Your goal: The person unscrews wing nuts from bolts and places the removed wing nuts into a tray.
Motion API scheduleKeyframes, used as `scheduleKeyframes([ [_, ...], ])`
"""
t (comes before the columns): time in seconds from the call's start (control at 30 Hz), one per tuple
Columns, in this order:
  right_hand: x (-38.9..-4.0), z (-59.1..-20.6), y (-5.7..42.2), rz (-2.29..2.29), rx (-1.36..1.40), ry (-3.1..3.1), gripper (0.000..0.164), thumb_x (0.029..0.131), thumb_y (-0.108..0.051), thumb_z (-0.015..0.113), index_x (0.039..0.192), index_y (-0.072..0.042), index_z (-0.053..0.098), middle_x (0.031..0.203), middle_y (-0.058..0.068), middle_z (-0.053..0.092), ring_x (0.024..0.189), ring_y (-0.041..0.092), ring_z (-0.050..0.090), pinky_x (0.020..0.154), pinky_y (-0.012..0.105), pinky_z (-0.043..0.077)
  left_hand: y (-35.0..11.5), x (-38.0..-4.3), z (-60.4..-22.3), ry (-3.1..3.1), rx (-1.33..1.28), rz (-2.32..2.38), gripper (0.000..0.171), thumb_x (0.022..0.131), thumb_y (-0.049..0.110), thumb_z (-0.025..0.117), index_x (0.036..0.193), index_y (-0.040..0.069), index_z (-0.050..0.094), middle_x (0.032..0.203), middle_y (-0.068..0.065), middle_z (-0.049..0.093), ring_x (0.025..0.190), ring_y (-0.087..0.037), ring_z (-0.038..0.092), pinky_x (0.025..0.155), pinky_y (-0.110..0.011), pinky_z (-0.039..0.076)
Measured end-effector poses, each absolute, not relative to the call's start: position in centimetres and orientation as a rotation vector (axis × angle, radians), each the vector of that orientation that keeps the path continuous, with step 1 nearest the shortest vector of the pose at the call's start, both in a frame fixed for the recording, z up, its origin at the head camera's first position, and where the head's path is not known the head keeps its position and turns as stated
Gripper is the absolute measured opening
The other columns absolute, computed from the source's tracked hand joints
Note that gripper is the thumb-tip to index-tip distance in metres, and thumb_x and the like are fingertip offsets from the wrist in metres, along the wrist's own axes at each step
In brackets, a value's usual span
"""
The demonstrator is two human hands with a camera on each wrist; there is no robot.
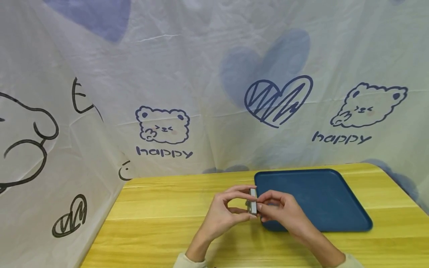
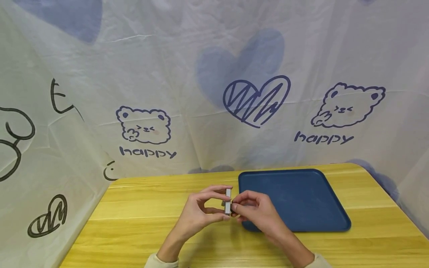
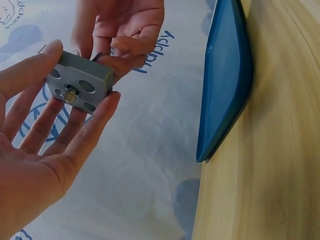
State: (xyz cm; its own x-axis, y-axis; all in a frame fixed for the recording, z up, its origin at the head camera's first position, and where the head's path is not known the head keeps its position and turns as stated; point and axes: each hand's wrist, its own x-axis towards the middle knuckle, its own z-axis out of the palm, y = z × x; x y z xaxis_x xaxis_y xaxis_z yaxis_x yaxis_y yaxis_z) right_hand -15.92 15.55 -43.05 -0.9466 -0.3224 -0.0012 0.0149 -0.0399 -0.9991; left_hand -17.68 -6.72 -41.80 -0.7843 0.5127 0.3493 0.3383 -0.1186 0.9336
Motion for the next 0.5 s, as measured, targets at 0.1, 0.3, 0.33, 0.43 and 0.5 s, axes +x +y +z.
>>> scheduleKeyframes([
  [0.1, -15.8, -43.0, 15.3, -2.067, -0.411, 2.135, 0.027, 0.098, -0.014, 0.072, 0.112, 0.007, 0.064, 0.103, 0.014, 0.071, 0.084, 0.023, 0.072, 0.074, 0.043, 0.063, -6.8, -17.7, -41.9, 1.965, 0.975, 2.056, 0.036, 0.083, -0.008, 0.081, 0.117, -0.001, 0.075, 0.142, -0.007, 0.061, 0.134, -0.032, 0.055, 0.084, -0.042, 0.063],
  [0.3, -15.3, -43.1, 14.7, -2.068, -0.634, 2.419, 0.009, 0.095, -0.007, 0.074, 0.102, -0.003, 0.069, 0.106, 0.013, 0.069, 0.096, 0.02, 0.071, 0.076, 0.035, 0.063, -7.0, -17.7, -41.9, 1.908, 0.966, 2.091, 0.036, 0.084, -0.006, 0.081, 0.119, -0.005, 0.072, 0.144, -0.016, 0.057, 0.136, -0.031, 0.053, 0.084, -0.045, 0.062],
  [0.33, -15.2, -43.2, 14.6, -2.07, -0.684, 2.464, 0.008, 0.094, -0.005, 0.075, 0.101, -0.006, 0.07, 0.106, 0.011, 0.07, 0.097, 0.018, 0.07, 0.076, 0.034, 0.063, -7.0, -17.7, -41.8, 1.905, 0.957, 2.099, 0.037, 0.083, -0.006, 0.082, 0.119, -0.006, 0.072, 0.144, -0.016, 0.057, 0.136, -0.03, 0.052, 0.085, -0.045, 0.062],
  [0.43, -15.2, -43.4, 14.4, -2.035, -0.89, 2.631, 0.016, 0.091, 0.0, 0.077, 0.097, -0.014, 0.071, 0.106, 0.007, 0.071, 0.093, 0.016, 0.07, 0.07, 0.032, 0.063, -7.2, -17.7, -41.7, 1.894, 0.935, 2.127, 0.039, 0.083, -0.006, 0.083, 0.12, -0.006, 0.072, 0.145, -0.018, 0.056, 0.135, -0.029, 0.053, 0.086, -0.045, 0.062],
  [0.5, -15.3, -43.5, 14.2, -1.973, -1.047, 2.764, 0.025, 0.087, 0.004, 0.079, 0.095, -0.018, 0.071, 0.105, 0.004, 0.071, 0.09, 0.014, 0.069, 0.067, 0.029, 0.061, -7.3, -17.7, -41.6, 1.891, 0.92, 2.147, 0.039, 0.082, -0.005, 0.083, 0.12, -0.005, 0.072, 0.145, -0.016, 0.057, 0.135, -0.028, 0.053, 0.087, -0.045, 0.061],
])
